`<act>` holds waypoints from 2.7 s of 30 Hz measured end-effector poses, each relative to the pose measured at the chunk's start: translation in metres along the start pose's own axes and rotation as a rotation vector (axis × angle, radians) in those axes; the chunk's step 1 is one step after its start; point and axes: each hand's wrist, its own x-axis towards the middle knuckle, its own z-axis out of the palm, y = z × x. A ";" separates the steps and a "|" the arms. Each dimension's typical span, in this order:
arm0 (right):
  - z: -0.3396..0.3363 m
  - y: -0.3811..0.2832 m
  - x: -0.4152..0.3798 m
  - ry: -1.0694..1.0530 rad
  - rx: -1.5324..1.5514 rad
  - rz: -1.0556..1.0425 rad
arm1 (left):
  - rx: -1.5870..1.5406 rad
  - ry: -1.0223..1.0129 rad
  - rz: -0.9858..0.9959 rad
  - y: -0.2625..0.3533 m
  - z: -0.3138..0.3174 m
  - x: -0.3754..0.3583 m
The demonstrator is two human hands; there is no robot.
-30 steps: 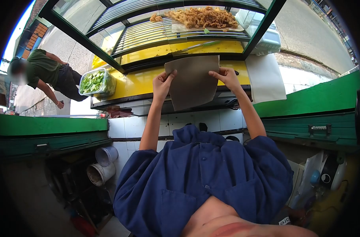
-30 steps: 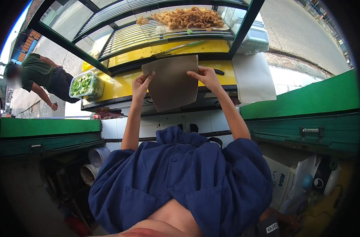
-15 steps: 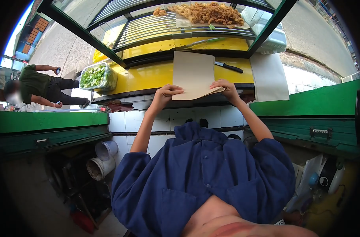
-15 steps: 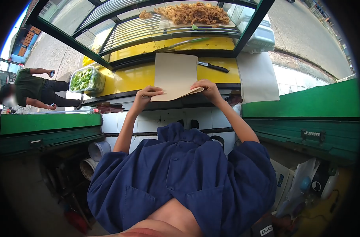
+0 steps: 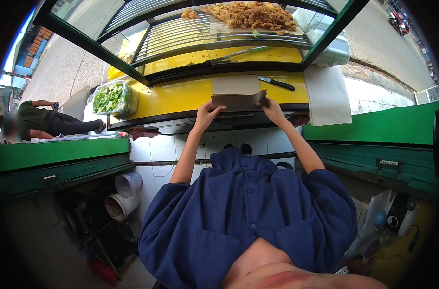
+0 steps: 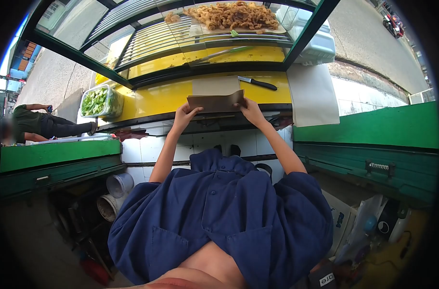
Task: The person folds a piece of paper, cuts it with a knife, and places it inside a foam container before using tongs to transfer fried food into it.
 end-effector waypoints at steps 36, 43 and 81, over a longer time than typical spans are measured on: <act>-0.008 -0.013 0.059 -0.038 0.047 0.184 | 0.916 0.179 0.297 0.009 0.020 0.052; -0.019 -0.053 0.057 -0.161 -0.050 -0.095 | 0.409 -0.371 -0.121 0.076 0.028 0.053; 0.024 -0.097 0.028 0.460 0.213 -0.140 | 0.023 0.263 0.040 0.071 0.046 -0.005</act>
